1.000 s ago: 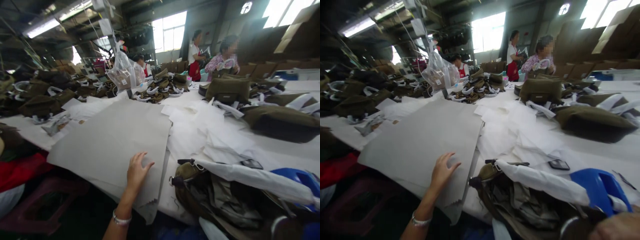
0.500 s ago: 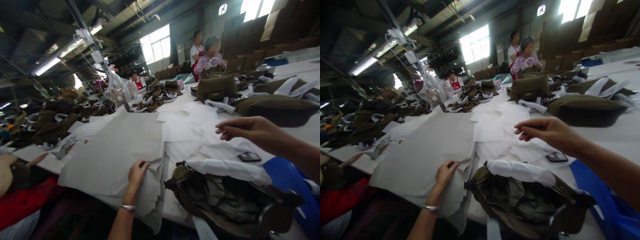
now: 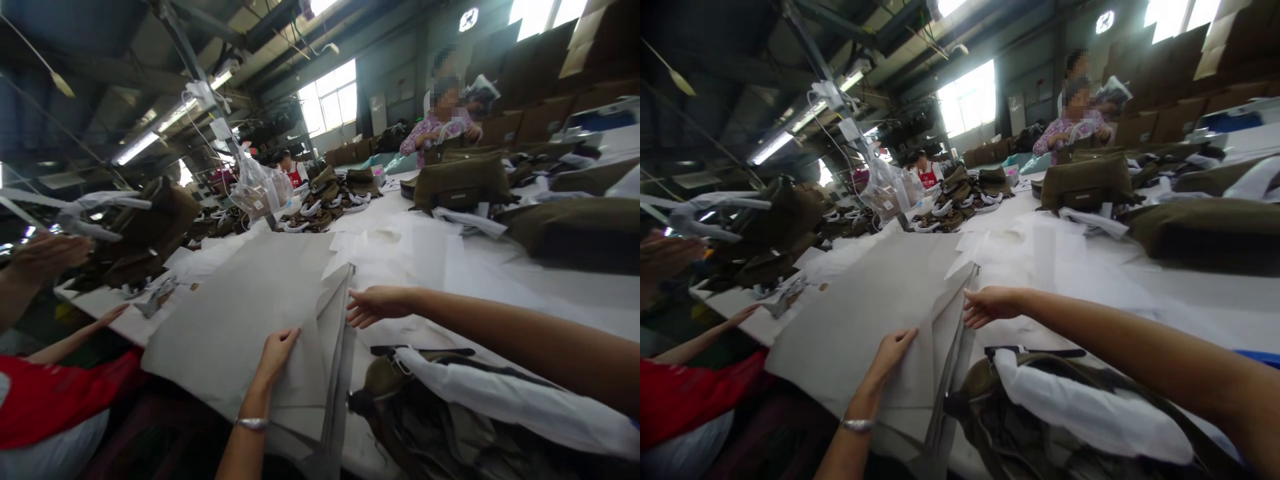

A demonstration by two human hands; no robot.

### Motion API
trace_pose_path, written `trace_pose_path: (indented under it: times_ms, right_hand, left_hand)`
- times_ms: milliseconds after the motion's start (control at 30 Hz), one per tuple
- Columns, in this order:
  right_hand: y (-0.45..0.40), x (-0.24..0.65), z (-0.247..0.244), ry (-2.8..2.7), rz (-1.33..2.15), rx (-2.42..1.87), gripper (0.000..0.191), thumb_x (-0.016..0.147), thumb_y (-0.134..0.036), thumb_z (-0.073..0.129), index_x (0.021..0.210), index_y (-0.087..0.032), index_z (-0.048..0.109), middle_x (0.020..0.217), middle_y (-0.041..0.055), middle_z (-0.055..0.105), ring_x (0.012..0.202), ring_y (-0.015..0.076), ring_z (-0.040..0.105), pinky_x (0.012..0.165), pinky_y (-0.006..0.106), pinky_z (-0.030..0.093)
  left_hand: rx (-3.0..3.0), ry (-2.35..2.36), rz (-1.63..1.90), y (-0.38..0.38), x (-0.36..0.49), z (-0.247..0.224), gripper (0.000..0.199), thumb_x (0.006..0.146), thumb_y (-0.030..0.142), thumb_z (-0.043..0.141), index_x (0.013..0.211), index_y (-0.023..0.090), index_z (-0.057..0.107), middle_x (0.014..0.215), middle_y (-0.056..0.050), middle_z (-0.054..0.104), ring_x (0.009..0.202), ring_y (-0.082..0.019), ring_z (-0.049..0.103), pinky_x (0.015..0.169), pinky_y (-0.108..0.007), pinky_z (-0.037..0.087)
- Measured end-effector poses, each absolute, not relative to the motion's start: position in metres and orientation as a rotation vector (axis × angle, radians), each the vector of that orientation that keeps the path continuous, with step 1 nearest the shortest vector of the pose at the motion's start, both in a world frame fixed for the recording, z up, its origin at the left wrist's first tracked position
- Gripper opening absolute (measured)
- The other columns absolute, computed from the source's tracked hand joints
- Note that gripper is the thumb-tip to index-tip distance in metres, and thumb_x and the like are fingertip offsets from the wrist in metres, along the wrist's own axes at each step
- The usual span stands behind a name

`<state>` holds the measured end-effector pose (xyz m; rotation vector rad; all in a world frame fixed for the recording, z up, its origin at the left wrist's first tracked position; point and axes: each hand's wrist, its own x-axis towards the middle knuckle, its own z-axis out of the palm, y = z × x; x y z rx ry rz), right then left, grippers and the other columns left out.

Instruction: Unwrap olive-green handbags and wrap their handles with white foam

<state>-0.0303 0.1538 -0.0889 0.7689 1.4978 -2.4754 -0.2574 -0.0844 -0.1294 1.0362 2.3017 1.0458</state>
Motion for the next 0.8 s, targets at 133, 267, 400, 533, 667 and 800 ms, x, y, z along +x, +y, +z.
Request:
trace_pose_path:
  times_ms: [133, 267, 400, 533, 667, 800]
  right_hand:
    - [0.141, -0.062, -0.101, 1.326, -2.578, 0.782, 0.069, 0.097, -0.066, 0.045, 0.117, -0.001, 0.056, 0.096, 0.0213, 0.073, 0.085, 0.0225, 0.076, 0.078, 0.030, 0.064]
    - [0.130, -0.078, -0.107, 1.246, -2.683, 0.753, 0.068, 0.099, -0.070, 0.037, 0.110, -0.008, 0.062, 0.094, 0.0149, 0.075, 0.086, 0.0196, 0.075, 0.080, 0.028, 0.062]
    - [0.127, -0.080, -0.124, 1.258, -2.594, 0.942, 0.042, 0.104, -0.046, 0.049, 0.096, -0.009, 0.066, 0.075, 0.0073, 0.072, 0.065, 0.0173, 0.070, 0.067, 0.030, 0.062]
    - [0.134, -0.066, -0.141, 1.336, -2.479, 1.170, 0.019, 0.101, -0.029, 0.059, 0.100, -0.011, 0.065, 0.076, -0.0006, 0.068, 0.058, 0.0103, 0.064, 0.059, 0.025, 0.057]
    - [0.138, -0.047, -0.143, 1.316, -2.463, 1.237, 0.028, 0.102, -0.036, 0.054, 0.102, -0.010, 0.066, 0.077, 0.0057, 0.072, 0.058, 0.0157, 0.067, 0.058, 0.029, 0.059]
    - [0.131, -0.040, -0.139, 1.300, -2.577, 1.126, 0.055, 0.095, -0.064, 0.054, 0.106, -0.012, 0.069, 0.092, 0.0131, 0.077, 0.076, 0.0234, 0.075, 0.066, 0.033, 0.063]
  left_hand:
    - [1.118, 2.359, 1.153, -0.079, -0.247, -0.123, 0.050, 0.085, 0.059, 0.056, 0.088, 0.014, 0.078, 0.092, -0.009, 0.078, 0.093, -0.030, 0.070, 0.084, -0.036, 0.053]
    - [1.289, 2.301, 1.220, -0.065, -0.199, -0.126, 0.045, 0.093, 0.054, 0.050, 0.085, 0.016, 0.074, 0.090, -0.010, 0.074, 0.091, -0.027, 0.067, 0.087, -0.037, 0.051]
    - [1.492, 2.060, 1.150, -0.047, -0.144, -0.134, 0.034, 0.091, 0.048, 0.058, 0.079, 0.021, 0.075, 0.082, -0.005, 0.075, 0.082, -0.022, 0.069, 0.078, -0.032, 0.055]
    - [1.522, 2.027, 1.154, -0.034, -0.148, -0.128, 0.031, 0.094, 0.045, 0.057, 0.097, 0.023, 0.078, 0.097, -0.006, 0.077, 0.089, -0.022, 0.071, 0.083, -0.033, 0.058]
    - [1.376, 2.273, 1.238, -0.018, -0.200, -0.117, 0.039, 0.098, 0.039, 0.046, 0.119, 0.015, 0.070, 0.127, -0.015, 0.069, 0.119, -0.028, 0.064, 0.098, -0.041, 0.053]
    - [1.283, 2.336, 1.149, 0.016, -0.230, -0.125, 0.046, 0.097, 0.038, 0.052, 0.129, 0.009, 0.064, 0.139, -0.021, 0.062, 0.133, -0.031, 0.056, 0.115, -0.047, 0.040]
